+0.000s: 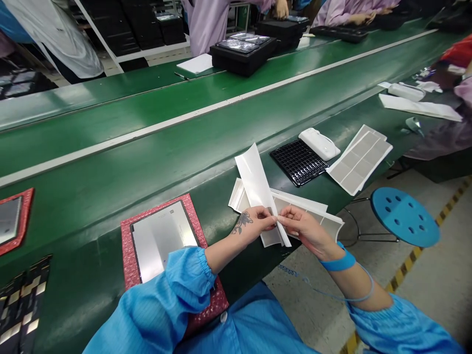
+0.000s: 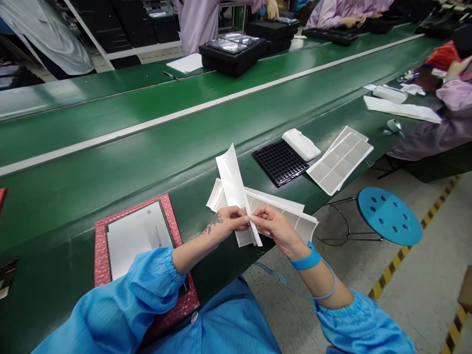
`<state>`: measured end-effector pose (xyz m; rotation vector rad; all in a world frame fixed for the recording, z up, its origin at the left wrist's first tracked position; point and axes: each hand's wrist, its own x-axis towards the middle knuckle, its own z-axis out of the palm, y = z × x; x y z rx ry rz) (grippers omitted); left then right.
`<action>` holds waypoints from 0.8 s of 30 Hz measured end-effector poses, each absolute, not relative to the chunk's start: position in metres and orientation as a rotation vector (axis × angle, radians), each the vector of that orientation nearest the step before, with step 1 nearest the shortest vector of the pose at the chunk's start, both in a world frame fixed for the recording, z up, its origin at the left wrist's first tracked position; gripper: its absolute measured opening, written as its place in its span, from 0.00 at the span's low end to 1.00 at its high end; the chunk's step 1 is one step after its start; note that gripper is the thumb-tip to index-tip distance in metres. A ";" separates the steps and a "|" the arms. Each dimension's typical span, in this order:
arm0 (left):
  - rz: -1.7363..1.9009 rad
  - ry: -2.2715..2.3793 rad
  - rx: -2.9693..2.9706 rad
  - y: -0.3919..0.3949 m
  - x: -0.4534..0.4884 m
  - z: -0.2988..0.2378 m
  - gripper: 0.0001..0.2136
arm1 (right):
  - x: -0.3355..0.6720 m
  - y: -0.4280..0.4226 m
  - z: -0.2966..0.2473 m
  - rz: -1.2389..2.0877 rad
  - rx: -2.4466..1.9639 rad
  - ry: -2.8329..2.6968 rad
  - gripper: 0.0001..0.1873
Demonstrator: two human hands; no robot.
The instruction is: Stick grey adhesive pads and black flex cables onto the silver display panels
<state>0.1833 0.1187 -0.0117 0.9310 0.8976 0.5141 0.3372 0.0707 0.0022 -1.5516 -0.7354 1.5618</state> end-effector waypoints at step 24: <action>0.583 0.841 0.597 0.131 0.116 0.025 0.10 | 0.372 0.082 -0.001 1.132 -1.871 -1.066 0.26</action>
